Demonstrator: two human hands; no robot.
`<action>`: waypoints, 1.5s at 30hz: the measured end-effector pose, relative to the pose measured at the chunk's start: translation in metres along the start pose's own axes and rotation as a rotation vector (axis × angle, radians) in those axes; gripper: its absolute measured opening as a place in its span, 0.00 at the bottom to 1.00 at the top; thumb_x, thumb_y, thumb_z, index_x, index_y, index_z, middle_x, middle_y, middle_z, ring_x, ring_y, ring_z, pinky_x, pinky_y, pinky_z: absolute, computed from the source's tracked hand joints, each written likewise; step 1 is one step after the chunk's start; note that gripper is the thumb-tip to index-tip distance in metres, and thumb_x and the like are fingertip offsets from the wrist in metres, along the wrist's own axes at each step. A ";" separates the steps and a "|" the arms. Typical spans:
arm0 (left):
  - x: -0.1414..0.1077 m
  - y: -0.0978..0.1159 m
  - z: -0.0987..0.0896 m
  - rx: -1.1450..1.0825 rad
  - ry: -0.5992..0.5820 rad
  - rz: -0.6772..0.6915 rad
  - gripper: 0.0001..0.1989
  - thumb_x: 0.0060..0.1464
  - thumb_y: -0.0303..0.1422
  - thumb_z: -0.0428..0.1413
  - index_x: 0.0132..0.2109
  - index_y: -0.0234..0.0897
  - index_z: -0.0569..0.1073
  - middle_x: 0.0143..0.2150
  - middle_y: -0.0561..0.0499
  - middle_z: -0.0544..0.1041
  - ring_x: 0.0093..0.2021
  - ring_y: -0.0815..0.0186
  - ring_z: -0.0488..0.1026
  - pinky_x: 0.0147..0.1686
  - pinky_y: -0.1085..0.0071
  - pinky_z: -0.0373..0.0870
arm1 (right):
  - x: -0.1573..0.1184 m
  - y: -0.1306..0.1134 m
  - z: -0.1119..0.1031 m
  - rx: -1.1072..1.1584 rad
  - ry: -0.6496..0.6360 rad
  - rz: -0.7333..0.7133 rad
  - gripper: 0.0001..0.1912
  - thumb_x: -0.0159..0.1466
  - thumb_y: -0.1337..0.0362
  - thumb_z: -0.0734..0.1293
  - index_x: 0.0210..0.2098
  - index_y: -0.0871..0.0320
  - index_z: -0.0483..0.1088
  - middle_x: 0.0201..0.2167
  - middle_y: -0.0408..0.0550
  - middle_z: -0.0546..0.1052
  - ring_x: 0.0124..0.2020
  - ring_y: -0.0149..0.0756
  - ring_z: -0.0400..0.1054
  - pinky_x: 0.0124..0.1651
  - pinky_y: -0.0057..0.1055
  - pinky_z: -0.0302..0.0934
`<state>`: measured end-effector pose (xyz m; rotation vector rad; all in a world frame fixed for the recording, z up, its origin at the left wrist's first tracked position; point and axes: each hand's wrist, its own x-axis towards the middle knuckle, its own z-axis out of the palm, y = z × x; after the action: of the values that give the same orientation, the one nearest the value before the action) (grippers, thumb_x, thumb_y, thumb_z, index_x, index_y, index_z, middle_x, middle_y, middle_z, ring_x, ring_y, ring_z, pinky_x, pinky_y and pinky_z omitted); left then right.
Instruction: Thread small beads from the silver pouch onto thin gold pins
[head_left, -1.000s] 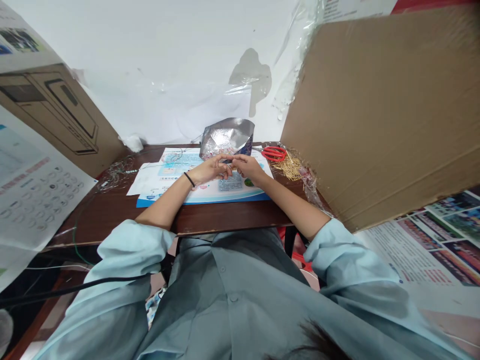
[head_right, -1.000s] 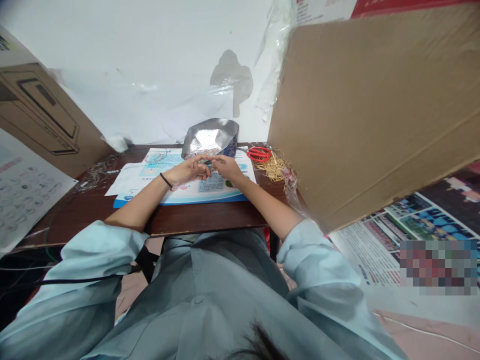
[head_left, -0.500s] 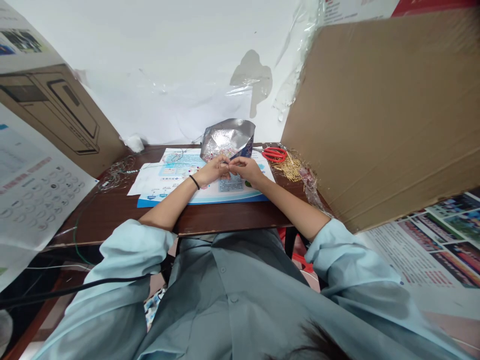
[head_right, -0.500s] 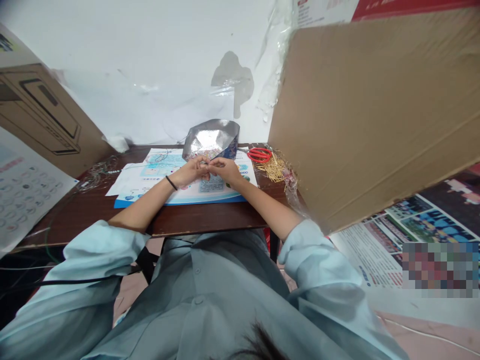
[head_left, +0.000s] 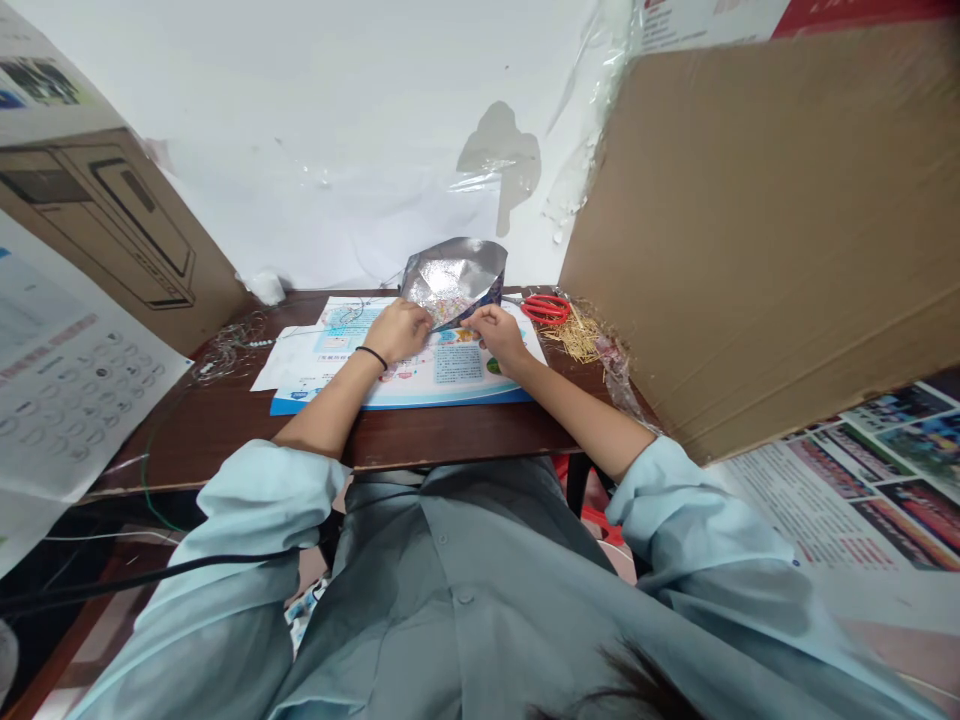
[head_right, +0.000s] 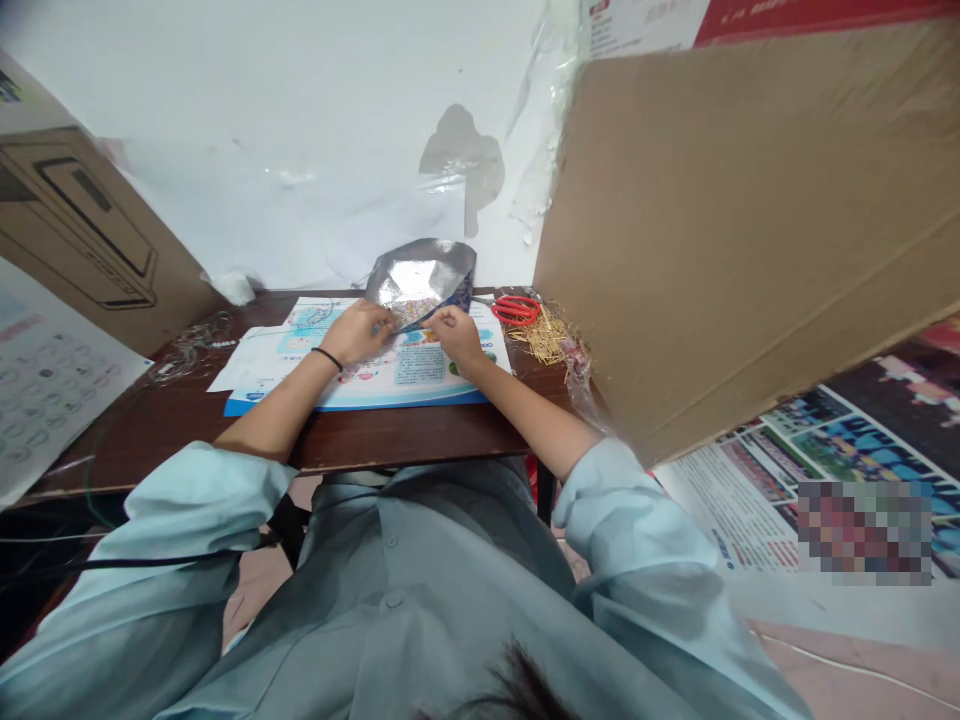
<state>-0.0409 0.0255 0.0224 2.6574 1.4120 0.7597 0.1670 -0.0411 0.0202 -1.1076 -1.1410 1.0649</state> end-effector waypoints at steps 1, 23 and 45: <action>0.000 0.001 0.002 0.047 -0.040 0.046 0.12 0.60 0.31 0.54 0.37 0.37 0.83 0.42 0.40 0.84 0.51 0.51 0.78 0.60 0.54 0.72 | 0.000 0.001 0.001 -0.002 -0.005 0.007 0.08 0.60 0.68 0.69 0.27 0.55 0.66 0.28 0.41 0.79 0.27 0.28 0.64 0.31 0.25 0.59; 0.004 0.015 0.020 0.031 -0.119 -0.049 0.19 0.68 0.38 0.49 0.44 0.35 0.84 0.57 0.35 0.82 0.63 0.42 0.72 0.68 0.46 0.58 | 0.001 0.016 0.003 -0.090 -0.112 0.004 0.06 0.59 0.66 0.69 0.27 0.55 0.67 0.23 0.38 0.76 0.22 0.26 0.62 0.29 0.26 0.56; -0.001 0.040 0.009 -1.066 0.012 -0.481 0.09 0.58 0.25 0.64 0.33 0.35 0.71 0.22 0.57 0.71 0.25 0.72 0.71 0.38 0.68 0.81 | 0.005 0.020 0.002 -0.108 -0.103 -0.048 0.06 0.60 0.66 0.69 0.29 0.54 0.66 0.26 0.39 0.78 0.26 0.29 0.67 0.34 0.28 0.64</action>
<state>-0.0068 0.0025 0.0246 1.4507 1.0902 1.0480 0.1647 -0.0332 0.0008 -1.1142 -1.3134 1.0425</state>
